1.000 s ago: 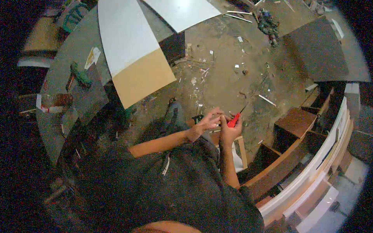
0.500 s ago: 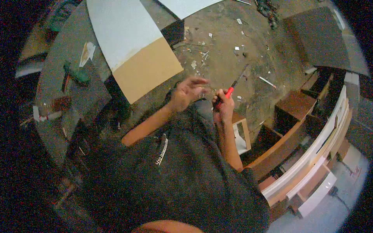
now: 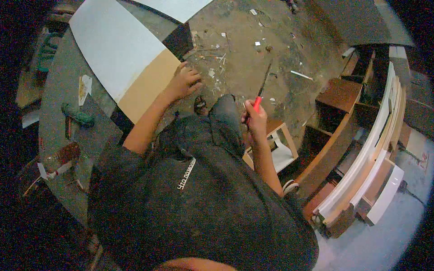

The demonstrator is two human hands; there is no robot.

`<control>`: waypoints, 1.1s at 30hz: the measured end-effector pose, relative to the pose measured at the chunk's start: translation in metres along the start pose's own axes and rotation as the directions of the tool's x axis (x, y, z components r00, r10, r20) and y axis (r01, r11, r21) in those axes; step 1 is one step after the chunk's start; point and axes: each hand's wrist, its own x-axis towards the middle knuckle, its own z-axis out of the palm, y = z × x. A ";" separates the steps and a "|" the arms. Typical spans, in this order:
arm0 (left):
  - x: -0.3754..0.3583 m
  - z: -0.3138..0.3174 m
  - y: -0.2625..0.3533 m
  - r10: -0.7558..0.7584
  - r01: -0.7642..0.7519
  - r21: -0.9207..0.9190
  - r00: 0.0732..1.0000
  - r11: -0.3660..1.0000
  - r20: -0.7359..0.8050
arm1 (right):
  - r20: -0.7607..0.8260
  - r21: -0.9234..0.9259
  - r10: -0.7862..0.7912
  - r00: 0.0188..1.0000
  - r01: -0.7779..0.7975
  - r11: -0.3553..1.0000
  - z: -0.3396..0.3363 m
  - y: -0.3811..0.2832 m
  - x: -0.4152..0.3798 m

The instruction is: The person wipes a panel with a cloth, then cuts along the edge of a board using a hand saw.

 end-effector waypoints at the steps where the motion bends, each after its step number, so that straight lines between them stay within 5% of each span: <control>1: -0.001 -0.001 0.000 0.012 -0.012 -0.011 1.000 1.000 0.027 | 0.008 -0.060 -0.001 1.000 0.002 0.998 -0.003 0.003 0.004; 13: 0.003 0.003 0.008 0.103 -0.099 0.058 0.991 0.993 -0.081 | 0.067 -0.204 0.037 0.997 -0.022 0.979 0.015 0.028 0.020; 19: 0.008 0.003 0.028 -0.086 0.089 0.027 0.991 0.996 -0.101 | 0.098 -0.239 0.098 0.990 -0.073 0.968 0.019 0.016 0.026; 22: 0.010 0.004 0.031 -0.028 0.002 -0.162 0.987 0.987 -0.156 | 0.122 -0.267 0.067 0.990 -0.032 0.963 0.020 0.013 0.032; 25: 0.014 0.006 0.020 -0.248 0.217 -0.324 0.967 0.921 -0.057 | 0.083 -0.300 0.067 0.994 -0.040 0.953 0.026 0.005 0.032; 28: 0.016 -0.013 -0.003 -0.146 0.119 -0.185 0.979 0.976 -0.140 | 0.055 -0.317 0.067 0.996 -0.046 0.947 0.024 0.007 0.038; 31: 0.019 -0.055 -0.028 -0.104 0.100 -0.107 0.994 0.989 -0.036 | 0.111 -0.323 0.101 0.989 -0.061 0.944 0.015 0.013 0.045; 33: 0.023 -0.058 -0.049 -0.108 0.074 -0.202 0.981 0.977 -0.163 | 0.103 -0.322 0.116 0.988 -0.077 0.944 0.011 0.016 0.044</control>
